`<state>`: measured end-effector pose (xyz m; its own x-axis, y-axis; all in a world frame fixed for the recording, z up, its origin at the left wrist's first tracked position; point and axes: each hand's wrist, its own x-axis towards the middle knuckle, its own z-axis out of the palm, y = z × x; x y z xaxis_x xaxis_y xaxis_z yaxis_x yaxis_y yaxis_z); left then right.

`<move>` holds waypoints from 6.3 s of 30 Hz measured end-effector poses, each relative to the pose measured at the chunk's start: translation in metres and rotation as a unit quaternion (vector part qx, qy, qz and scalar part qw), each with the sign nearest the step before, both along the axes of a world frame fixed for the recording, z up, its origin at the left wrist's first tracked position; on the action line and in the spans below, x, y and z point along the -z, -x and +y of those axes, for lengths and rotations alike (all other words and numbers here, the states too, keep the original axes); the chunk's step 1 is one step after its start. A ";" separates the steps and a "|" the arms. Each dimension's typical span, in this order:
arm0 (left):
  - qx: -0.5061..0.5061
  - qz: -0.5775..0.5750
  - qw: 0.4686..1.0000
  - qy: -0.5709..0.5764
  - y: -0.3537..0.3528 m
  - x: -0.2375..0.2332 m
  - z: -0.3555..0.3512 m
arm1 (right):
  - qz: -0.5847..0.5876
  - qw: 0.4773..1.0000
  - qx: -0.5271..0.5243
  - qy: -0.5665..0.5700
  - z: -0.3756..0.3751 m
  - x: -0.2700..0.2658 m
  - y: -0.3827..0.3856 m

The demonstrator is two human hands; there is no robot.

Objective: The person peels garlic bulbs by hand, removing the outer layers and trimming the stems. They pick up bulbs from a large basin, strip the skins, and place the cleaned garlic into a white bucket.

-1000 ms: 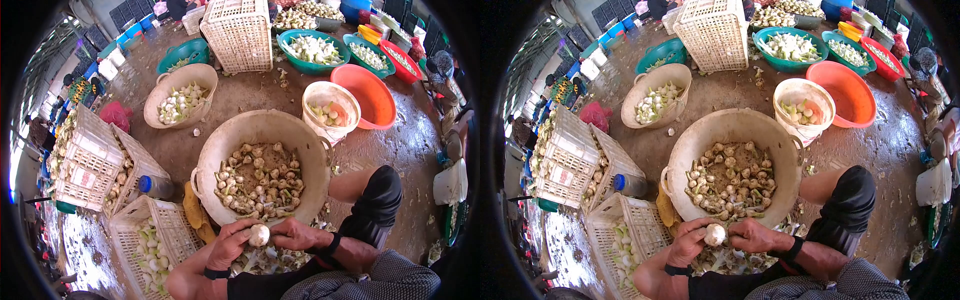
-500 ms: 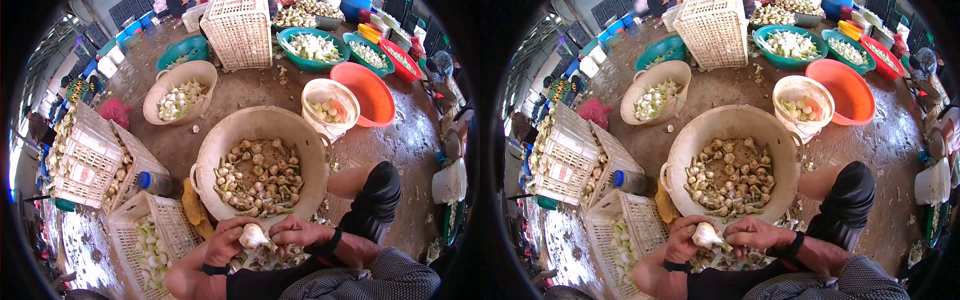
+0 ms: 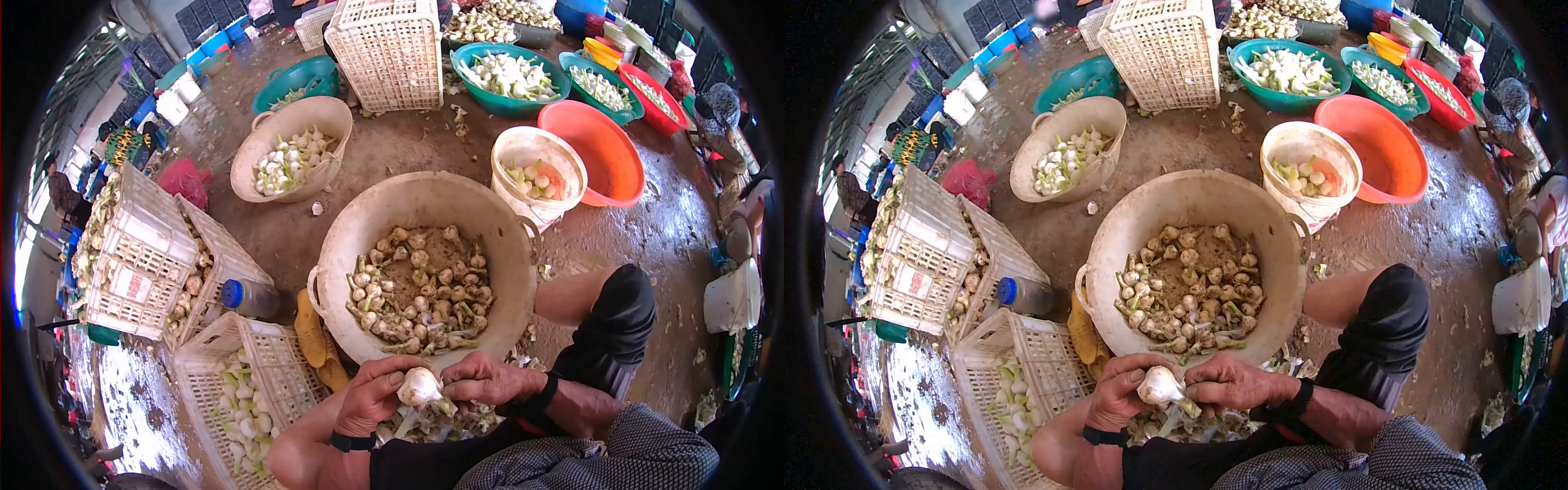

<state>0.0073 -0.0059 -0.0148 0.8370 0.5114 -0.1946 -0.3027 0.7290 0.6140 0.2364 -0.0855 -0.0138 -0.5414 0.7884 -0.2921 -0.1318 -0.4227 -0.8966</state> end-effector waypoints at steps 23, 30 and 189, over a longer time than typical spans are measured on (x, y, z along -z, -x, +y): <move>-0.020 0.247 0.919 -0.308 -0.008 -0.006 -0.001 | -0.180 0.924 0.079 -0.328 0.009 -0.004 0.005; -0.065 0.248 0.926 -0.278 -0.018 -0.006 -0.008 | -0.322 0.826 0.180 -0.427 0.013 0.020 0.009; -0.048 0.069 0.996 -0.042 -0.017 0.014 -0.005 | -0.197 0.924 0.312 -0.103 0.024 0.042 -0.013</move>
